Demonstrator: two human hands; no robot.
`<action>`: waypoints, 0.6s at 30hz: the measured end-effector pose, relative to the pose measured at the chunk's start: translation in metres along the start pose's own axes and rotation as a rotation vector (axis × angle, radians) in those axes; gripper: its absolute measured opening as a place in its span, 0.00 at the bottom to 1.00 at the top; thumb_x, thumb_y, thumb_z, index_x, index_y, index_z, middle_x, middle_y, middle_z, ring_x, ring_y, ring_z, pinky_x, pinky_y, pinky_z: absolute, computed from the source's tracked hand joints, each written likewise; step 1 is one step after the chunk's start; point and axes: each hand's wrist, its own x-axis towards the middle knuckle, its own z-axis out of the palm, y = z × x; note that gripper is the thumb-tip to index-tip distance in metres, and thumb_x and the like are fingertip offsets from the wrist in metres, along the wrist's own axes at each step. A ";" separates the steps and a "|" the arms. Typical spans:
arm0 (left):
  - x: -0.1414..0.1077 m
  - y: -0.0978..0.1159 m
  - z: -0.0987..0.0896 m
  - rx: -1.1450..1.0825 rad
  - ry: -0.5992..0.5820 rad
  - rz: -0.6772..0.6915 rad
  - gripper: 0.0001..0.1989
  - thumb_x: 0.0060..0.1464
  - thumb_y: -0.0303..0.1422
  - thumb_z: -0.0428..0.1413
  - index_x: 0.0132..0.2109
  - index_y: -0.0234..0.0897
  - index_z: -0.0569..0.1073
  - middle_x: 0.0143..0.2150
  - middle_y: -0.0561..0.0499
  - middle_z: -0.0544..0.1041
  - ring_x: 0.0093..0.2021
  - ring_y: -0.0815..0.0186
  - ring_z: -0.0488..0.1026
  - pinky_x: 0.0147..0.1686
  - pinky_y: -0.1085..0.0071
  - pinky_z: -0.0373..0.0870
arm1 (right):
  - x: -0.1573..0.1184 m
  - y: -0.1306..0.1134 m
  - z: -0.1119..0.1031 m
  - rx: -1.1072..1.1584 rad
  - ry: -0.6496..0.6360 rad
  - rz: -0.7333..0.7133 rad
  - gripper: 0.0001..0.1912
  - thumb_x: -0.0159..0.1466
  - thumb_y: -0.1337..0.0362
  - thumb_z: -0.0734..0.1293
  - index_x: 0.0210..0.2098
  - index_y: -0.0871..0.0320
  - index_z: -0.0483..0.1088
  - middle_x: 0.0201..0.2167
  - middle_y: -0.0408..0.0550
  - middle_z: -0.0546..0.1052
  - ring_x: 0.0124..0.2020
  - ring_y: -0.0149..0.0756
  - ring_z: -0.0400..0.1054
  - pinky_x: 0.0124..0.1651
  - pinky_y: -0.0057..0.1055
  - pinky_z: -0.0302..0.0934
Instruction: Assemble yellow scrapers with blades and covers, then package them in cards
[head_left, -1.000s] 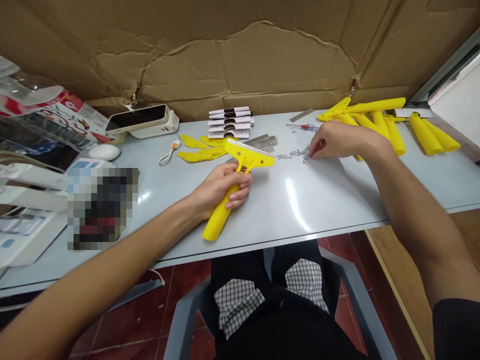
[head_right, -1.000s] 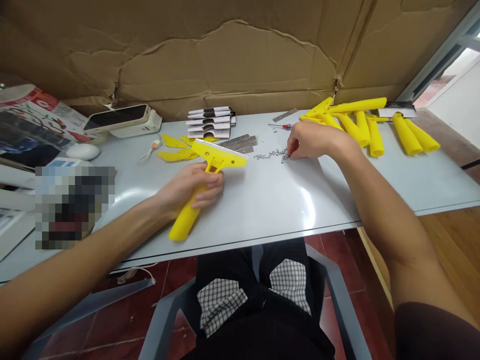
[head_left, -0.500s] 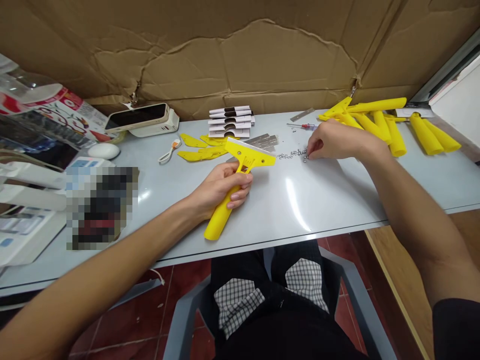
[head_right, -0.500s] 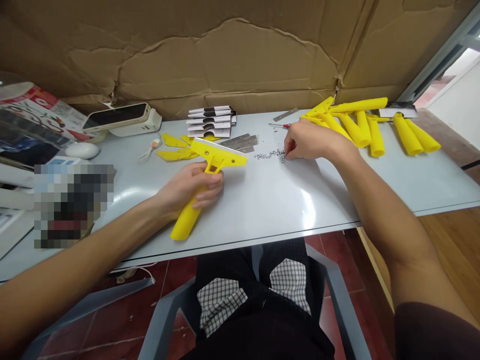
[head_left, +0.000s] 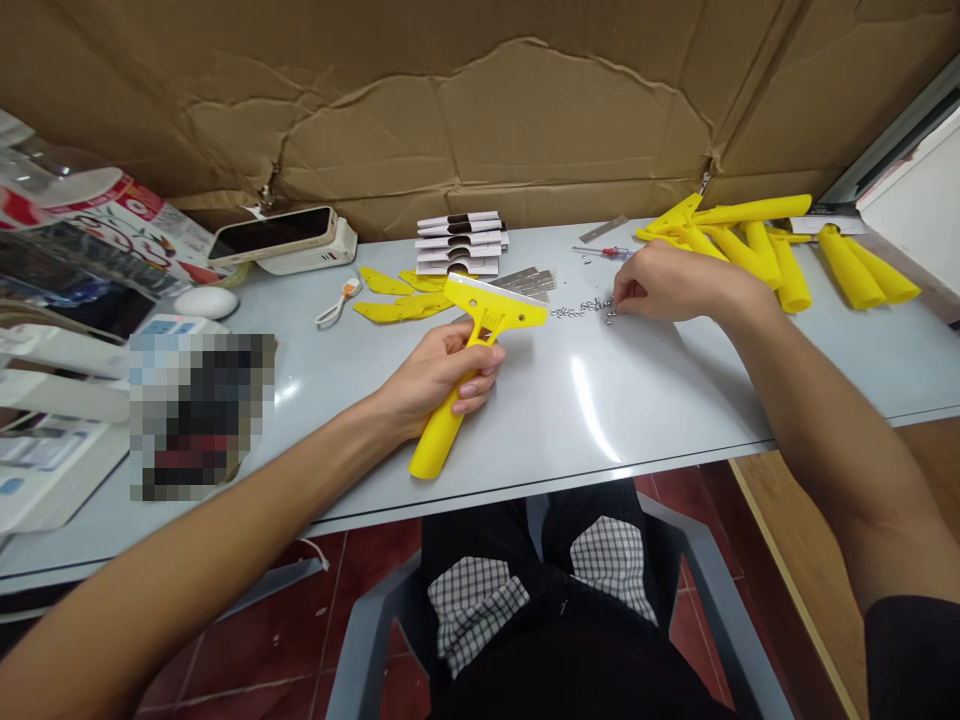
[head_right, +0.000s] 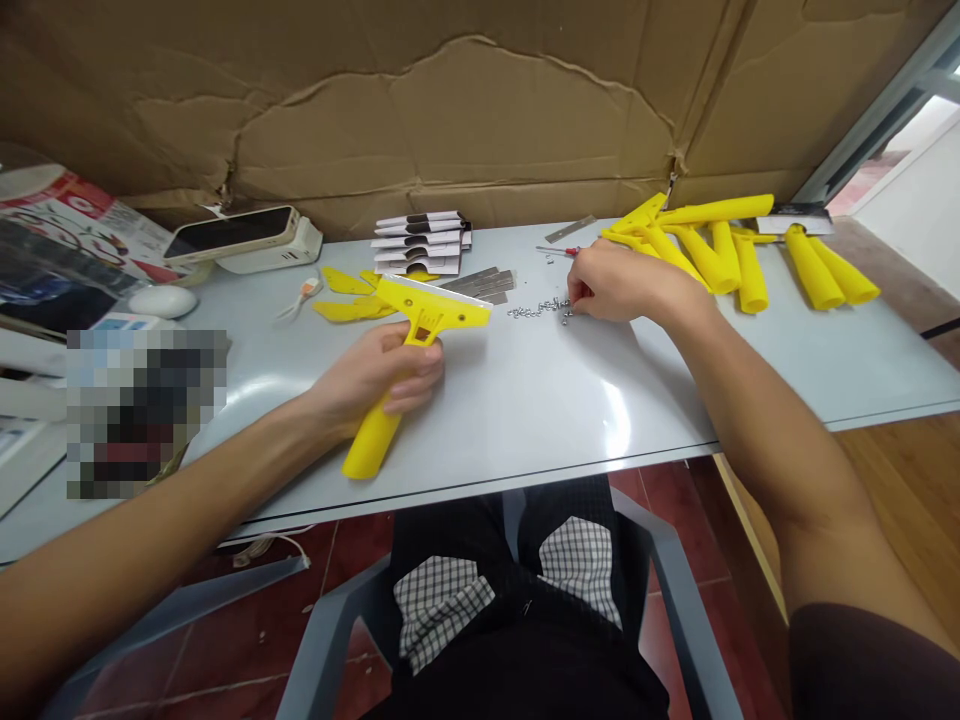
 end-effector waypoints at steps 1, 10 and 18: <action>0.000 0.000 0.000 0.002 0.010 0.001 0.24 0.47 0.33 0.78 0.33 0.40 0.67 0.18 0.63 0.64 0.15 0.78 0.55 0.13 0.81 0.54 | -0.001 -0.001 -0.002 -0.012 -0.002 0.007 0.06 0.65 0.60 0.75 0.32 0.51 0.84 0.34 0.50 0.84 0.36 0.47 0.77 0.39 0.45 0.67; -0.003 -0.003 0.006 0.088 0.069 0.018 0.18 0.48 0.28 0.74 0.33 0.39 0.70 0.18 0.60 0.66 0.14 0.77 0.59 0.13 0.80 0.56 | -0.011 -0.055 0.009 0.468 0.283 -0.355 0.11 0.71 0.50 0.74 0.41 0.49 0.83 0.48 0.50 0.86 0.50 0.49 0.78 0.52 0.45 0.70; -0.006 -0.002 0.009 0.123 0.065 0.045 0.15 0.50 0.28 0.73 0.35 0.39 0.72 0.17 0.60 0.66 0.13 0.76 0.59 0.13 0.79 0.55 | 0.009 -0.066 0.052 0.709 0.386 -0.500 0.12 0.70 0.51 0.77 0.40 0.53 0.85 0.56 0.56 0.82 0.54 0.51 0.75 0.51 0.47 0.74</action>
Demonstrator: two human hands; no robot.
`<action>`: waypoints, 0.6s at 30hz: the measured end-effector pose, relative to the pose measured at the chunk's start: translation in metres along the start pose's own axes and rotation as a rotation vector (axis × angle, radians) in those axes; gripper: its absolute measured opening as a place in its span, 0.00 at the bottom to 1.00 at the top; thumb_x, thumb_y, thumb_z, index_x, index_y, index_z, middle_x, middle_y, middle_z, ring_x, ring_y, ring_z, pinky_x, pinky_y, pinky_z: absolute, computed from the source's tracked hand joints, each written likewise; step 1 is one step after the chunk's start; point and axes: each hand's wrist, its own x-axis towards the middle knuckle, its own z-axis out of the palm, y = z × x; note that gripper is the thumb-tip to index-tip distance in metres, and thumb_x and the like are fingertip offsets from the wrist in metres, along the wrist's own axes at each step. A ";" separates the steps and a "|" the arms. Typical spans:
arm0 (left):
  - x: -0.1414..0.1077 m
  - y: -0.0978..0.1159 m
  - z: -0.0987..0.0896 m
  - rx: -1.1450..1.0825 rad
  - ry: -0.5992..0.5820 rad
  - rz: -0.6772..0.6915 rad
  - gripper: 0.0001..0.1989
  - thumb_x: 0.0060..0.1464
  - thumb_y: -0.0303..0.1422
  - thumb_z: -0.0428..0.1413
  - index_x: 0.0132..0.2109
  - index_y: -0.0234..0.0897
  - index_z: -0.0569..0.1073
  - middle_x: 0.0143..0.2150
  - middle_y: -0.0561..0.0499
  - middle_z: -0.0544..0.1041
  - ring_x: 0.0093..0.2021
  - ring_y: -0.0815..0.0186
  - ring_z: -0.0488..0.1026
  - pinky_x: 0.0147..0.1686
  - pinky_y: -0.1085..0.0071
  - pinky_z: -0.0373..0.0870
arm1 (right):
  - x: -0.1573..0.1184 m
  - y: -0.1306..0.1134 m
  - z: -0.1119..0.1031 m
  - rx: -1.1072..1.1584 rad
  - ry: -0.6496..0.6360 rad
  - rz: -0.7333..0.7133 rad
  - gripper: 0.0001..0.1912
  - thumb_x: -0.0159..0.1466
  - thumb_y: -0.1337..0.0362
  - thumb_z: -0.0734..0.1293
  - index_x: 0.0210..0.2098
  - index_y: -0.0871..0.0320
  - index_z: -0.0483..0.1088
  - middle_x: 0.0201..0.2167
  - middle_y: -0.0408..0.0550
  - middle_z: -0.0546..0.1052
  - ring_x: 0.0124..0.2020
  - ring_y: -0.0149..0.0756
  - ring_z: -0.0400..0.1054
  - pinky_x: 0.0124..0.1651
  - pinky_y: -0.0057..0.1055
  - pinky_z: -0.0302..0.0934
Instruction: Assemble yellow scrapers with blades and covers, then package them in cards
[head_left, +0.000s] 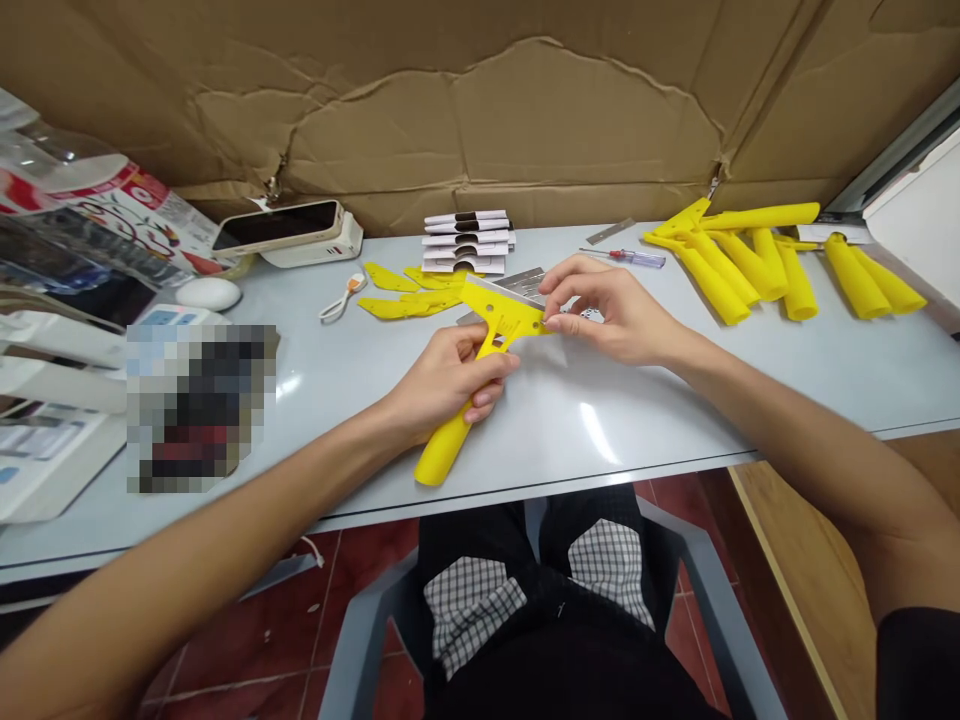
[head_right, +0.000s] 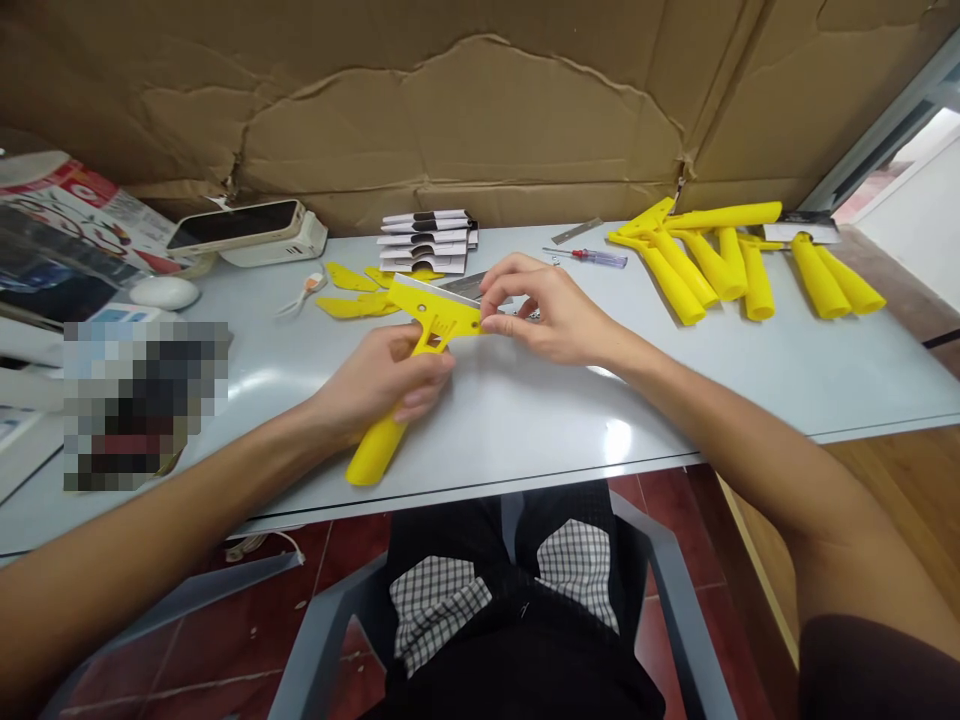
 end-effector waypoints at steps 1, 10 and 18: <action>0.000 0.000 0.000 0.001 0.001 0.000 0.15 0.50 0.28 0.73 0.35 0.39 0.72 0.17 0.60 0.66 0.13 0.75 0.59 0.13 0.79 0.55 | 0.000 0.002 0.002 0.019 0.004 0.014 0.12 0.69 0.51 0.77 0.40 0.54 0.85 0.56 0.57 0.82 0.54 0.50 0.75 0.50 0.46 0.74; -0.002 0.004 0.004 0.002 0.002 0.021 0.16 0.50 0.28 0.74 0.37 0.38 0.73 0.18 0.62 0.66 0.14 0.76 0.59 0.13 0.79 0.57 | 0.000 0.001 0.009 0.107 -0.006 0.088 0.15 0.68 0.48 0.79 0.39 0.53 0.85 0.57 0.57 0.82 0.54 0.48 0.75 0.46 0.40 0.72; -0.002 0.003 0.003 0.012 0.012 0.019 0.16 0.51 0.29 0.74 0.37 0.38 0.73 0.18 0.61 0.66 0.14 0.76 0.59 0.13 0.79 0.56 | 0.000 -0.002 0.012 0.094 0.019 0.123 0.18 0.67 0.44 0.80 0.38 0.53 0.84 0.55 0.56 0.82 0.56 0.50 0.76 0.46 0.40 0.73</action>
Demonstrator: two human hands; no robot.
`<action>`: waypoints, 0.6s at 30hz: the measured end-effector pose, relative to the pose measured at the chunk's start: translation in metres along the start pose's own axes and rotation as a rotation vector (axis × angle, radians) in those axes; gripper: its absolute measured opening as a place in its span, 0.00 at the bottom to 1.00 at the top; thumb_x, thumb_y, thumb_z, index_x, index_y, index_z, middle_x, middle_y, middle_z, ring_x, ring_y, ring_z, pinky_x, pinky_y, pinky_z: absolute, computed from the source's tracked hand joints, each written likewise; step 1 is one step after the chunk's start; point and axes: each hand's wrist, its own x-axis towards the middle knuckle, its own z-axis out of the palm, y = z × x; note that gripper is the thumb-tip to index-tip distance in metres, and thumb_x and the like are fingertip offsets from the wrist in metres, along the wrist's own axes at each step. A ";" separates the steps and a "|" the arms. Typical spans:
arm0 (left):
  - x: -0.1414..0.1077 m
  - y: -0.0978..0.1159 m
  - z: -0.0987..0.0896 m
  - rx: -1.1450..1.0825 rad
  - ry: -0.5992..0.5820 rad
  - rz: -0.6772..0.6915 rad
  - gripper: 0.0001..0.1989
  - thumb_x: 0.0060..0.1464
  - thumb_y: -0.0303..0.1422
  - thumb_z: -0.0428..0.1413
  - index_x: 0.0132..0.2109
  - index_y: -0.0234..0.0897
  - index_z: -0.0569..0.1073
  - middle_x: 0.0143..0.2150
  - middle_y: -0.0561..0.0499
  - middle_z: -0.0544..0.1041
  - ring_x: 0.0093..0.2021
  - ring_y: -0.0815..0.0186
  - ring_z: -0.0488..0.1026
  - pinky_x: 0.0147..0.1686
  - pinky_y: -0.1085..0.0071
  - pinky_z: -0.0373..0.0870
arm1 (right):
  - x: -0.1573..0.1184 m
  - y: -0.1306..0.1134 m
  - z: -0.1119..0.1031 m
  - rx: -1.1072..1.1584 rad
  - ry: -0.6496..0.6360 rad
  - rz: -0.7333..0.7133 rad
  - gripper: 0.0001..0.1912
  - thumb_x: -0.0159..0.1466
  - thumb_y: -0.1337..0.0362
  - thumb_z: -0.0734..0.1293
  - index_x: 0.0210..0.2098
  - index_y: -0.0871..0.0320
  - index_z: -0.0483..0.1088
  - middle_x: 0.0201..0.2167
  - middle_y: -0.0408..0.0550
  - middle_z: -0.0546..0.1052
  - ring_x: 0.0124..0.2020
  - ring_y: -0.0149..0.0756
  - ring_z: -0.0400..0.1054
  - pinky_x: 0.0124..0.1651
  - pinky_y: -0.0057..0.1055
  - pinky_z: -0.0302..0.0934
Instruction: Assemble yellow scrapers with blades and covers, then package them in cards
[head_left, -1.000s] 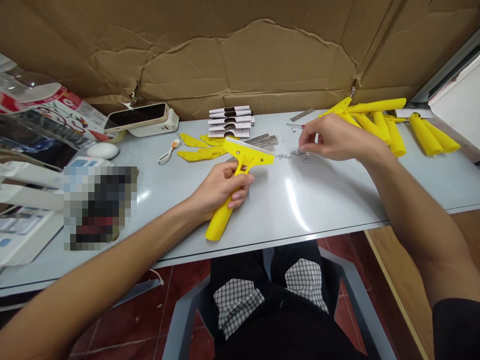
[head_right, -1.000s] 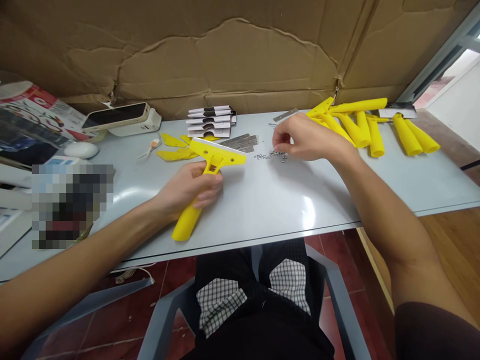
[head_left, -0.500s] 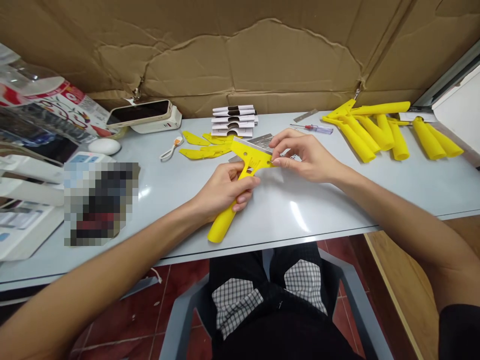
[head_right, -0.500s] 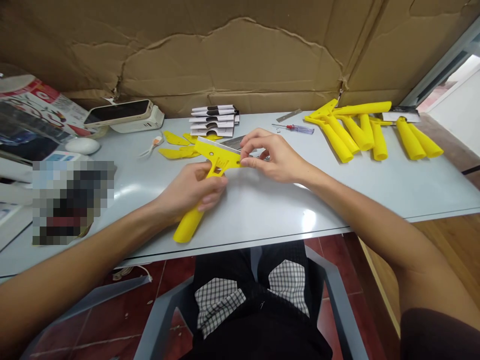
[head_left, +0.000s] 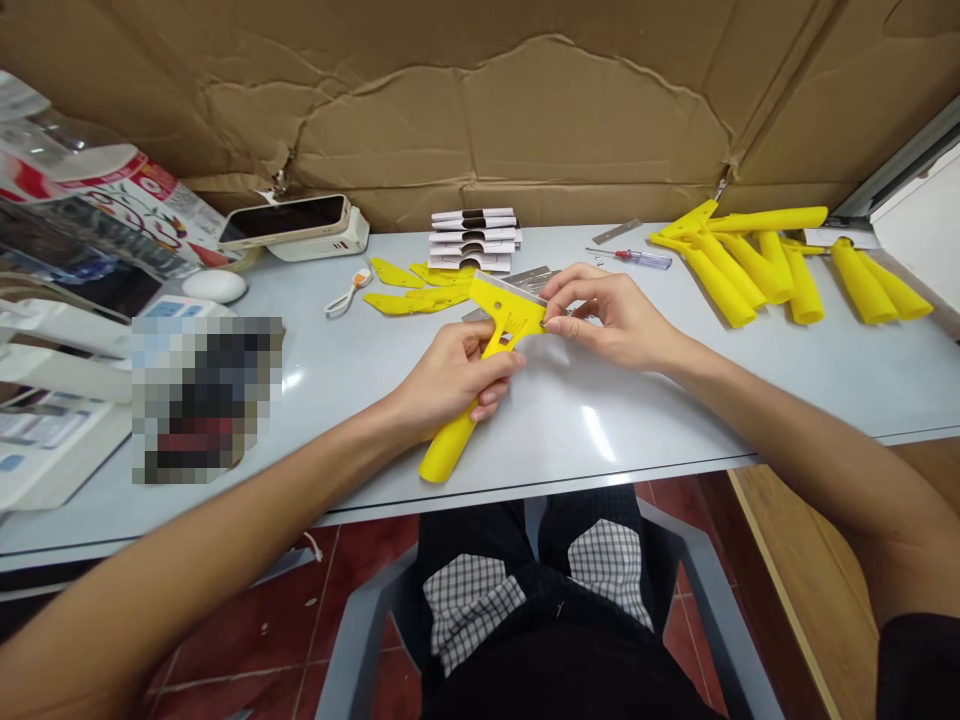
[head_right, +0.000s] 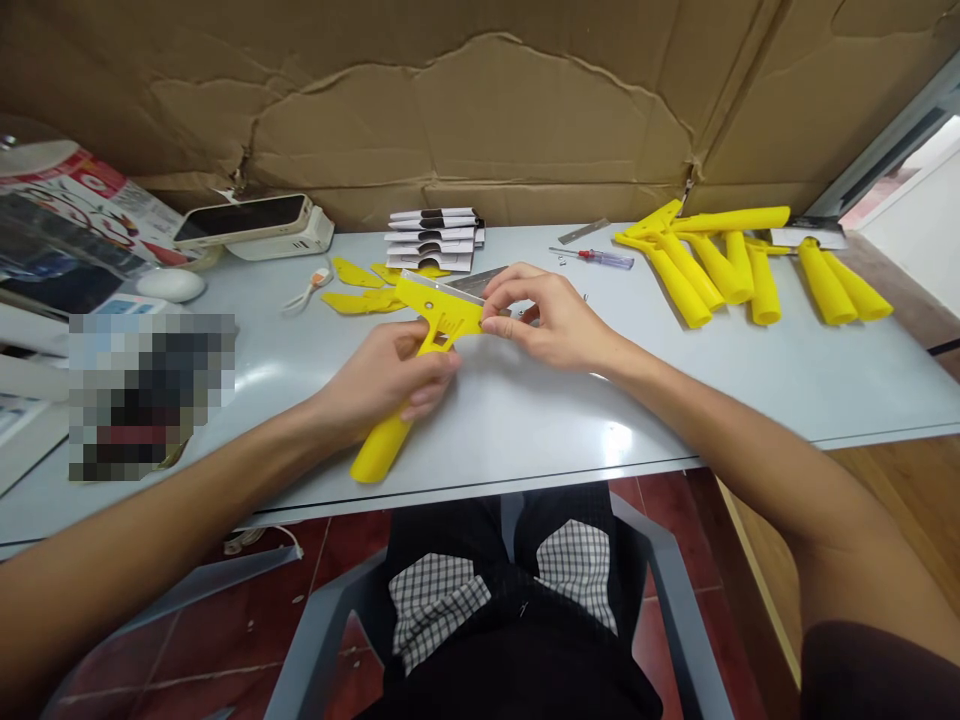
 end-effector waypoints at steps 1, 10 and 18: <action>0.000 0.000 0.000 0.001 -0.002 0.001 0.16 0.51 0.29 0.74 0.37 0.38 0.73 0.18 0.61 0.66 0.14 0.75 0.59 0.13 0.79 0.57 | 0.000 -0.001 0.001 0.002 0.004 0.014 0.19 0.67 0.44 0.80 0.38 0.53 0.84 0.55 0.56 0.82 0.56 0.50 0.76 0.46 0.39 0.73; 0.000 0.000 0.001 0.005 0.003 0.006 0.16 0.51 0.29 0.75 0.37 0.38 0.73 0.18 0.61 0.66 0.14 0.75 0.60 0.13 0.79 0.56 | 0.000 -0.003 0.005 0.021 0.035 0.051 0.12 0.65 0.51 0.80 0.37 0.53 0.84 0.53 0.55 0.84 0.55 0.49 0.77 0.43 0.38 0.72; 0.000 -0.001 0.000 0.002 -0.002 0.018 0.16 0.50 0.28 0.74 0.37 0.38 0.73 0.19 0.62 0.66 0.14 0.76 0.60 0.13 0.79 0.57 | -0.001 -0.004 0.009 0.081 0.047 0.079 0.15 0.66 0.52 0.80 0.42 0.55 0.79 0.47 0.52 0.85 0.50 0.44 0.78 0.43 0.37 0.71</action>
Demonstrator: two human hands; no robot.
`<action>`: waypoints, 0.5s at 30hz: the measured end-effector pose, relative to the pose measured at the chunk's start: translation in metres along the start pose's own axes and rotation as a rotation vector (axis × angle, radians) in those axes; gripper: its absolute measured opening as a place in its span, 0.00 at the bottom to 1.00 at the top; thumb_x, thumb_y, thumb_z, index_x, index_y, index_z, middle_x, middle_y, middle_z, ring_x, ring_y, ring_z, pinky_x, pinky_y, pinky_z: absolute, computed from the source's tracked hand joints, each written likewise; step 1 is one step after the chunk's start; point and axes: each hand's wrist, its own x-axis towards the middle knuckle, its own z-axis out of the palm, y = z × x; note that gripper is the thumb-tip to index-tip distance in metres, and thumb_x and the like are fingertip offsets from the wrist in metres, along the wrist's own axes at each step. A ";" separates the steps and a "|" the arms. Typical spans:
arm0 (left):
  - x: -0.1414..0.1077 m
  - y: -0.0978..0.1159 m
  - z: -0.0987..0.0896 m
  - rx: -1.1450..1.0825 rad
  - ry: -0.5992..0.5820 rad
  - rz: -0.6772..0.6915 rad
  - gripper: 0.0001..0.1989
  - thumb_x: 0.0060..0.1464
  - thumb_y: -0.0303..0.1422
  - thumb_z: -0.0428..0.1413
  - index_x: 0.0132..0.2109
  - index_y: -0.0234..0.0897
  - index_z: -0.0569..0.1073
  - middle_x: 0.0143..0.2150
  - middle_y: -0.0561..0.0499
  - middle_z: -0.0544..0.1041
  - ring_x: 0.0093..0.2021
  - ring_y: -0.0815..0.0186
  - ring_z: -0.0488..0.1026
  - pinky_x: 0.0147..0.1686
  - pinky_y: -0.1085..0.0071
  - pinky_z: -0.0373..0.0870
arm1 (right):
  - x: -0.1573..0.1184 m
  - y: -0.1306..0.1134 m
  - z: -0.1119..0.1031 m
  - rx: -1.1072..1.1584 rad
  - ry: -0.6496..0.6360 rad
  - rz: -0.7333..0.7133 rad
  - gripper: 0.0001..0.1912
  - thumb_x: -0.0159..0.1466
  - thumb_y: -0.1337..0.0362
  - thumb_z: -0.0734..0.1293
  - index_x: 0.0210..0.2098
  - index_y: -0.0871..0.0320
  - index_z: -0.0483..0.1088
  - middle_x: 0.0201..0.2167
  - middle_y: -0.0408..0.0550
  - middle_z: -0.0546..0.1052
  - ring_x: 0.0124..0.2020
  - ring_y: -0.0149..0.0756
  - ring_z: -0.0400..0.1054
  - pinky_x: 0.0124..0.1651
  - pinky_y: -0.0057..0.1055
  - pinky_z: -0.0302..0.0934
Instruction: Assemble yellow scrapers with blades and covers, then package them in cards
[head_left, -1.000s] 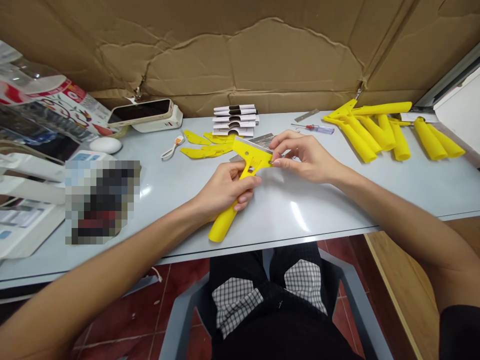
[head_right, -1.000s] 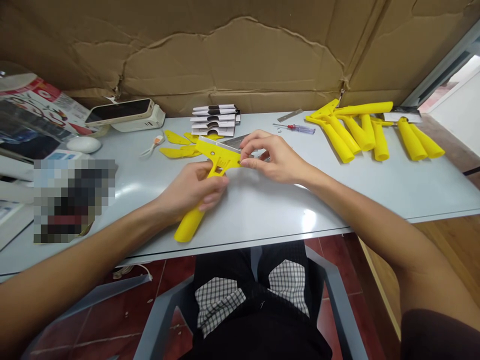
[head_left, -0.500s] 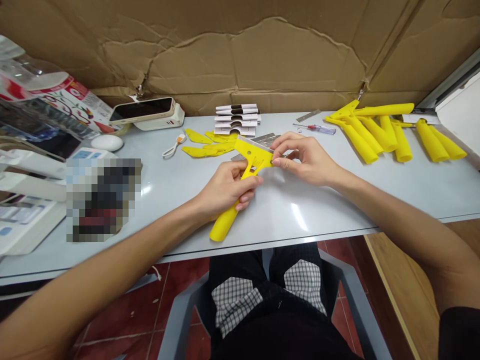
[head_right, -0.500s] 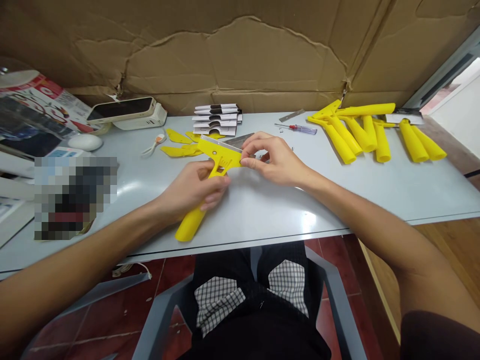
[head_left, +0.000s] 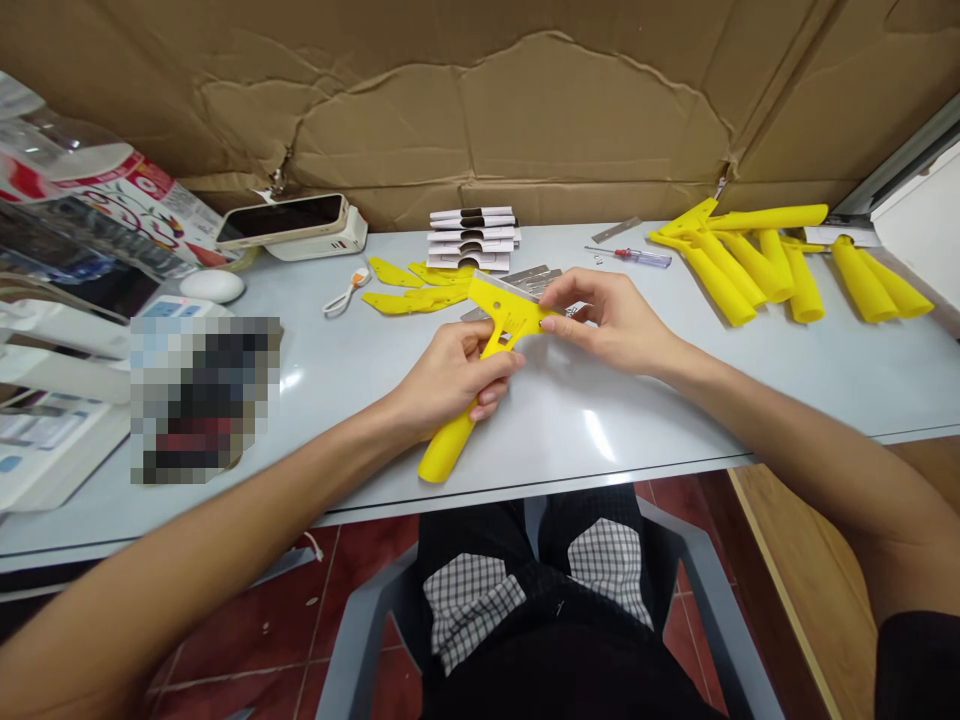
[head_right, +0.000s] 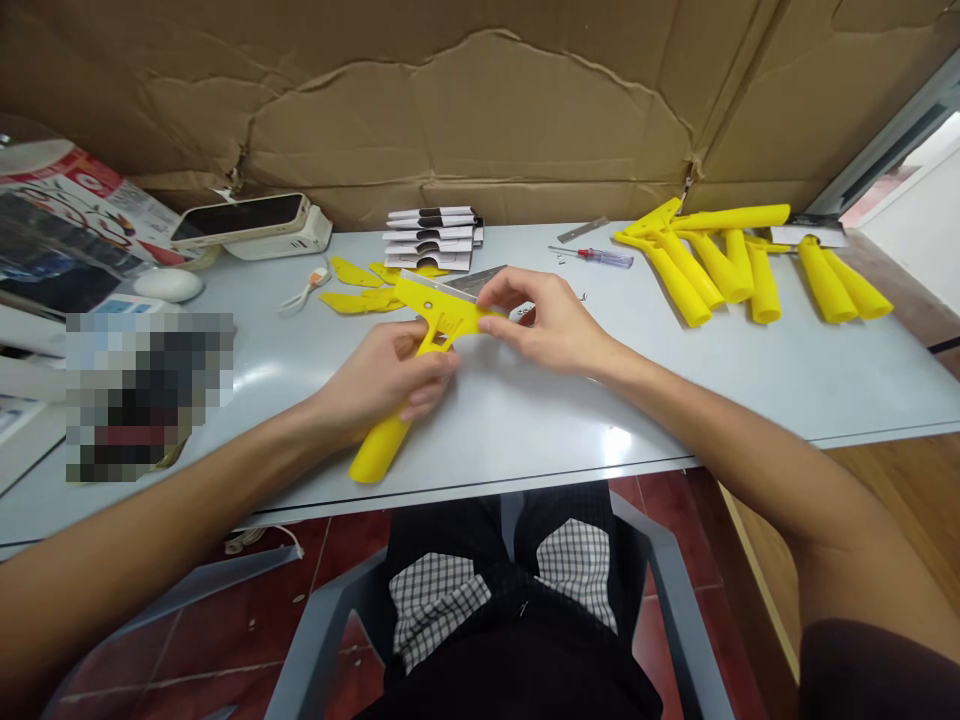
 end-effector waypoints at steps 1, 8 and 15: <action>0.000 0.000 0.000 0.009 -0.003 -0.001 0.15 0.51 0.28 0.73 0.38 0.37 0.73 0.19 0.62 0.66 0.14 0.76 0.60 0.13 0.79 0.57 | 0.000 0.001 0.000 0.016 0.005 0.000 0.17 0.65 0.51 0.80 0.44 0.54 0.78 0.47 0.51 0.85 0.49 0.44 0.78 0.43 0.36 0.71; -0.001 0.000 0.000 0.032 -0.012 -0.005 0.13 0.52 0.27 0.70 0.38 0.38 0.73 0.18 0.62 0.66 0.14 0.76 0.59 0.14 0.79 0.57 | 0.001 0.004 0.004 0.054 0.039 0.043 0.26 0.60 0.46 0.85 0.46 0.53 0.75 0.46 0.49 0.85 0.45 0.43 0.79 0.39 0.36 0.71; 0.004 -0.004 -0.002 -0.025 0.028 -0.040 0.14 0.51 0.28 0.71 0.36 0.39 0.71 0.18 0.62 0.65 0.14 0.77 0.58 0.13 0.80 0.55 | 0.006 -0.004 -0.017 -0.048 0.081 0.015 0.28 0.65 0.36 0.81 0.44 0.51 0.76 0.43 0.49 0.85 0.43 0.44 0.79 0.44 0.42 0.73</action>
